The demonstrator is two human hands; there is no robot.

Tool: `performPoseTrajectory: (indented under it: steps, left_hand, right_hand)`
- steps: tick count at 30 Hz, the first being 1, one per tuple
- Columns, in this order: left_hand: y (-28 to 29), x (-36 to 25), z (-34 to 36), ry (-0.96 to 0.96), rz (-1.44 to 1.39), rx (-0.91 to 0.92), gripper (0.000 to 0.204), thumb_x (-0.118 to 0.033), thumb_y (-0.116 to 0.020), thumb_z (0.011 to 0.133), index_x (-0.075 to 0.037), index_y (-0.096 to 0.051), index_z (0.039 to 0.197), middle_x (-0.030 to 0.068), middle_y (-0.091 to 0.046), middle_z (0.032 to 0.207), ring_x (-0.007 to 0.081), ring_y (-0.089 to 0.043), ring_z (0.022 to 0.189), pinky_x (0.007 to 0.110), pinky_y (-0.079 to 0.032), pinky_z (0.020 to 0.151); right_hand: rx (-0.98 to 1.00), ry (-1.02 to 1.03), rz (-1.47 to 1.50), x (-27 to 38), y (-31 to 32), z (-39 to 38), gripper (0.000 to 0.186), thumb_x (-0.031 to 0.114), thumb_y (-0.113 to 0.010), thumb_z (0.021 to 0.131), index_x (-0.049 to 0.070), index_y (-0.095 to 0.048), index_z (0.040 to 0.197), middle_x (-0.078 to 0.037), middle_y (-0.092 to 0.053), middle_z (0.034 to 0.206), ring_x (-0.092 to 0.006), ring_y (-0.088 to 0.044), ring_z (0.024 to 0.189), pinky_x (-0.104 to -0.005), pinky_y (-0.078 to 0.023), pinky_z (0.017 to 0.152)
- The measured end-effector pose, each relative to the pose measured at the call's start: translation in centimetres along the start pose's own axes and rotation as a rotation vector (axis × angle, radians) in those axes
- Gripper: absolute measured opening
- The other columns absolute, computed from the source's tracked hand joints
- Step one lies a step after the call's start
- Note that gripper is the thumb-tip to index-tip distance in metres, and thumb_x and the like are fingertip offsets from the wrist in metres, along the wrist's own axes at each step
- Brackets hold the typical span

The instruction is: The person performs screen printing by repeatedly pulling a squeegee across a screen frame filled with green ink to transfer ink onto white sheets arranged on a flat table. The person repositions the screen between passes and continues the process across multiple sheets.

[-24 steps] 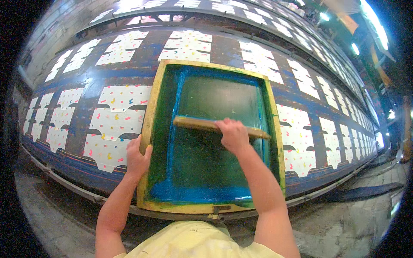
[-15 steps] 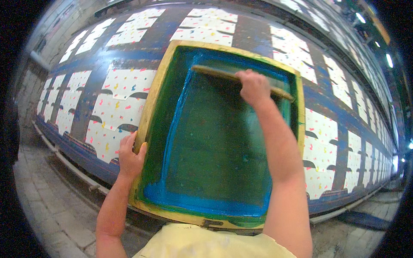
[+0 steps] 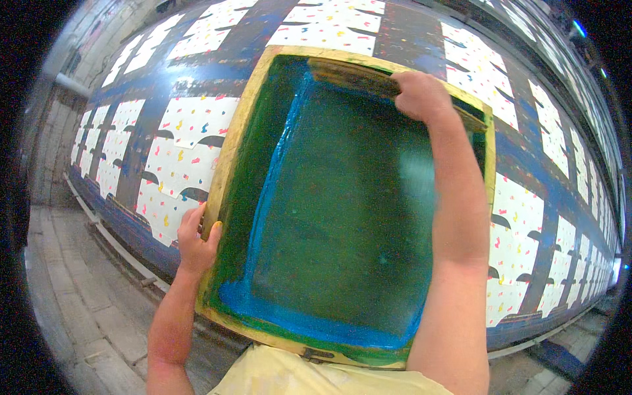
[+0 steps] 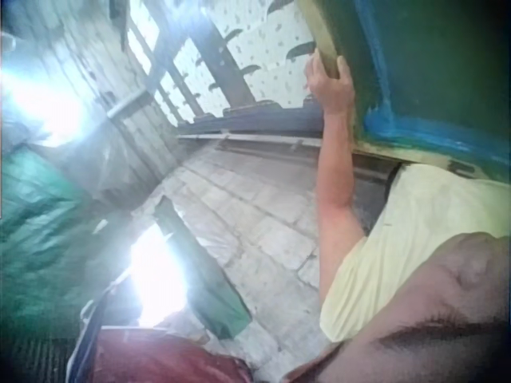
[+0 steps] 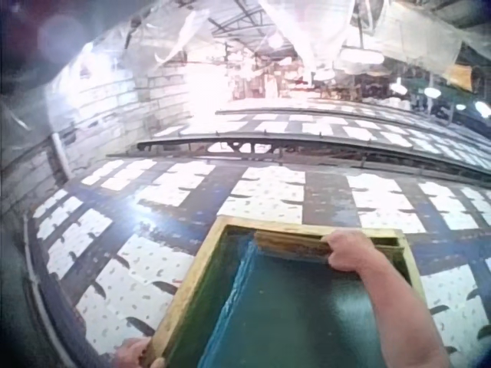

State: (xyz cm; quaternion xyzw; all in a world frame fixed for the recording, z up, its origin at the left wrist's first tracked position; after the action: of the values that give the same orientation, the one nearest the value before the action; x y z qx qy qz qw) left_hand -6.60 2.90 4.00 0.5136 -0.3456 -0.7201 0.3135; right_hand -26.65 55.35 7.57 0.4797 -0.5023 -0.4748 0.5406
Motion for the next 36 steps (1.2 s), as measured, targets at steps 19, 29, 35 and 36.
performPoseTrajectory:
  steps: [19, 29, 35, 36]
  left_hand:
    - [-0.4, 1.0, -0.2, -0.050, 0.017, -0.006, 0.043, -0.030, -0.083, 0.097, 0.001, -0.071, 0.125, 0.0229, -0.070, 0.117, 0.0463, -0.070, 0.109, 0.055, -0.057, 0.094]
    - [-0.8, 1.5, 0.3, 0.196, 0.083, 0.161, 0.056, -0.028, -0.094, 0.080, 0.003, -0.068, 0.119, 0.0252, -0.071, 0.121, 0.0469, -0.070, 0.116, 0.054, -0.057, 0.102]
    - [-0.6, 1.6, 0.4, 0.270, 0.014, 0.137, 0.044, -0.019, -0.093, 0.076, 0.003, -0.072, 0.109, 0.0256, -0.072, 0.117, 0.0458, -0.070, 0.115, 0.053, -0.057, 0.102]
    - [-0.4, 1.5, 0.5, 0.257, 0.020, 0.114, 0.043, -0.019, -0.093, 0.075, 0.003, -0.073, 0.107, 0.0256, -0.072, 0.116, 0.0456, -0.071, 0.114, 0.053, -0.057, 0.101]
  right_hand:
    - [0.076, 0.151, 0.113, 22.1, 1.0, -37.7, 0.030, 0.007, -0.072, 0.084, 0.014, -0.081, 0.112, -0.012, -0.076, 0.101, -0.0360, -0.077, 0.097, -0.0504, -0.062, 0.086]
    - [-0.025, 0.151, 0.288, 28.0, 1.8, -48.6, 0.035, 0.027, -0.083, 0.086, 0.011, -0.078, 0.118, -0.014, -0.076, 0.107, -0.0365, -0.073, 0.109, -0.0505, -0.057, 0.097]
    - [-0.181, -0.207, 0.259, 14.8, 1.9, -50.6, 0.050, 0.036, -0.091, 0.088, 0.013, -0.079, 0.131, -0.017, -0.074, 0.133, -0.0388, -0.067, 0.129, -0.0512, -0.054, 0.108]
    - [-0.326, -0.338, 0.139, 11.5, 2.8, -51.5, 0.050, 0.034, -0.091, 0.089, 0.013, -0.078, 0.133, -0.018, -0.073, 0.135, -0.0390, -0.066, 0.130, -0.0515, -0.054, 0.109]
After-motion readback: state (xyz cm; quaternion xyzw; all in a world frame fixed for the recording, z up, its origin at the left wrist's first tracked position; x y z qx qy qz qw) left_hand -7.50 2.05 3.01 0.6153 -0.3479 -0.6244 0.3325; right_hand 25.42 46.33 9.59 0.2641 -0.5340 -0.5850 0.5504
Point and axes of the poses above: each hand's wrist, its own z-axis towards the middle knuckle, its own y-axis out of the back of the hand, x = y × z, the point moved 8 cm from there along z, towards the middle knuckle
